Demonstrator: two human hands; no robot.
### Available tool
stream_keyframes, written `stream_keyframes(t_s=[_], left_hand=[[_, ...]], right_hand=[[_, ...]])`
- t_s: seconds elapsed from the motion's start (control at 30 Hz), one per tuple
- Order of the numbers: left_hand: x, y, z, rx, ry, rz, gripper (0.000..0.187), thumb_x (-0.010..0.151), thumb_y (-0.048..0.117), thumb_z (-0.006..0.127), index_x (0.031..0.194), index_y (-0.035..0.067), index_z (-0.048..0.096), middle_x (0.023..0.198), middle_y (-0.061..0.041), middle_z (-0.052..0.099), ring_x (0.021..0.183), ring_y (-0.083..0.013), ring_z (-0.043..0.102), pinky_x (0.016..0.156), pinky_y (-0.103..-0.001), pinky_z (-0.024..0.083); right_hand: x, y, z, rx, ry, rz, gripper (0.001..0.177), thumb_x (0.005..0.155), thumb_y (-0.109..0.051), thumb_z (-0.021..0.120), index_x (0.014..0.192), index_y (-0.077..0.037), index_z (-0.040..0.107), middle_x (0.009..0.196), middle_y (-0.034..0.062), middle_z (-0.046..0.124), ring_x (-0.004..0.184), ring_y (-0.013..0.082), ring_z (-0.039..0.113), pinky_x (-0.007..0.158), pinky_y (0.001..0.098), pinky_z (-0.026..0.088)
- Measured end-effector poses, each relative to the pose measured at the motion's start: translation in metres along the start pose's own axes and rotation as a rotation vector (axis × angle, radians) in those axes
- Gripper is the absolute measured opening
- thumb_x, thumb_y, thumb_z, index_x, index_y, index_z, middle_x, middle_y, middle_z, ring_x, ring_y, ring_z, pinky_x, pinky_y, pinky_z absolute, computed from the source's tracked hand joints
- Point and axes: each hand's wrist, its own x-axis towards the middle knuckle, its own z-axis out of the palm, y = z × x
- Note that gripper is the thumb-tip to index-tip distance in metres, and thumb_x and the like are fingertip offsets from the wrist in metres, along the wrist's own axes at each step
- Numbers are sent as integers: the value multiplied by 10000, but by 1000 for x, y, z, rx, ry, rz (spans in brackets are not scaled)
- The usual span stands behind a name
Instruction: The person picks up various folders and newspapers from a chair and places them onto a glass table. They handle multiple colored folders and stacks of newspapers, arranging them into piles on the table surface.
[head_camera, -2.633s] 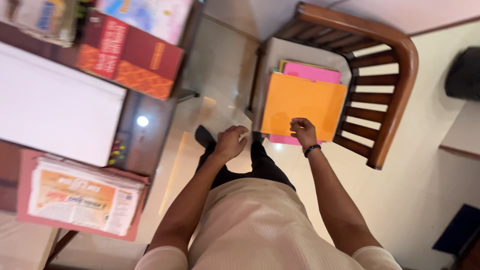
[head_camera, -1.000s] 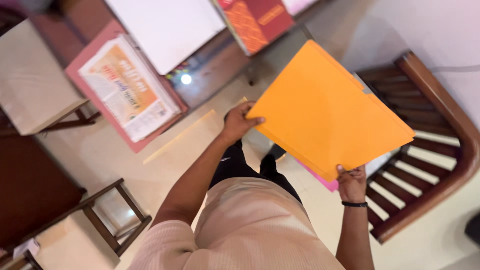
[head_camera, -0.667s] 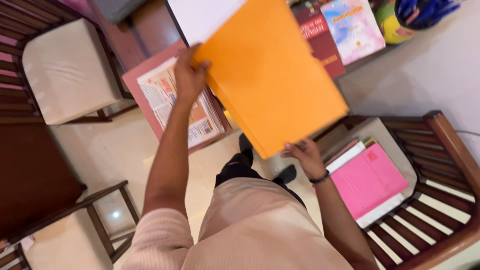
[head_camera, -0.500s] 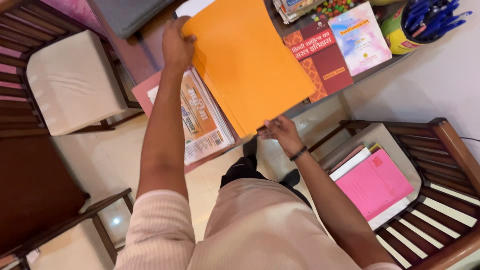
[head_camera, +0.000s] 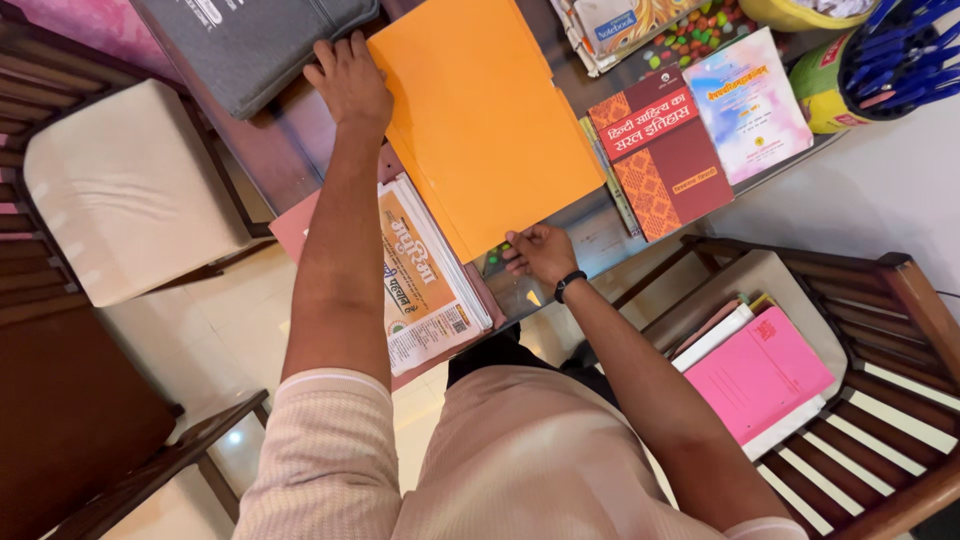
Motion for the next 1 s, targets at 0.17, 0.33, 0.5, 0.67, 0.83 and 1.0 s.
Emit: stream_keyframes(t_s=[0.17,0.33,0.5,0.67,0.83,1.0], left_hand=[[-5,-2,11,-23,-88,-15,461,966,219,678,1386,64,564,1422,-109,532,1307,-359,365,1007,-568,276],[-9,11,-11,-101,78,-29,489,929,142,649,1403,56,562,1423,-125,519,1253,-344,399,955,-547,295],[-62,64,-79,-469,282,48,343,1005,144,682,1336,94,611,1354,-102,599,1247,-330,523,1004,-494,392],[-190,164,-148,-944,-68,355,135,980,104,679,1094,33,680,1090,-147,696,1042,-348,666,948,-448,517],[-300,270,-136,-1085,-627,528,150,965,126,664,1098,69,703,1023,-122,716,890,-276,720,823,-389,562],[-392,357,-54,-912,-1106,647,277,919,143,684,1184,62,678,1080,-124,706,888,-258,730,811,-385,570]], right_hand=[[-4,-13,2,-62,11,31,253,965,-231,708,980,19,674,836,147,759,590,196,708,517,328,580],[-10,-19,3,-78,-3,18,261,965,-248,685,1025,5,699,858,126,777,590,172,711,519,316,589],[-43,2,-20,-62,-87,-82,275,992,-237,698,1072,17,626,872,129,751,561,139,652,477,295,509],[-112,58,-102,-24,-36,-80,223,995,-235,649,1098,-40,679,930,39,768,672,89,670,562,245,522],[-177,135,-203,165,280,-71,193,1036,-214,619,1093,-41,682,955,30,754,749,95,675,648,245,549],[-233,229,-291,248,585,-18,147,1037,-155,585,1077,-38,665,896,65,742,760,133,693,665,274,580]])
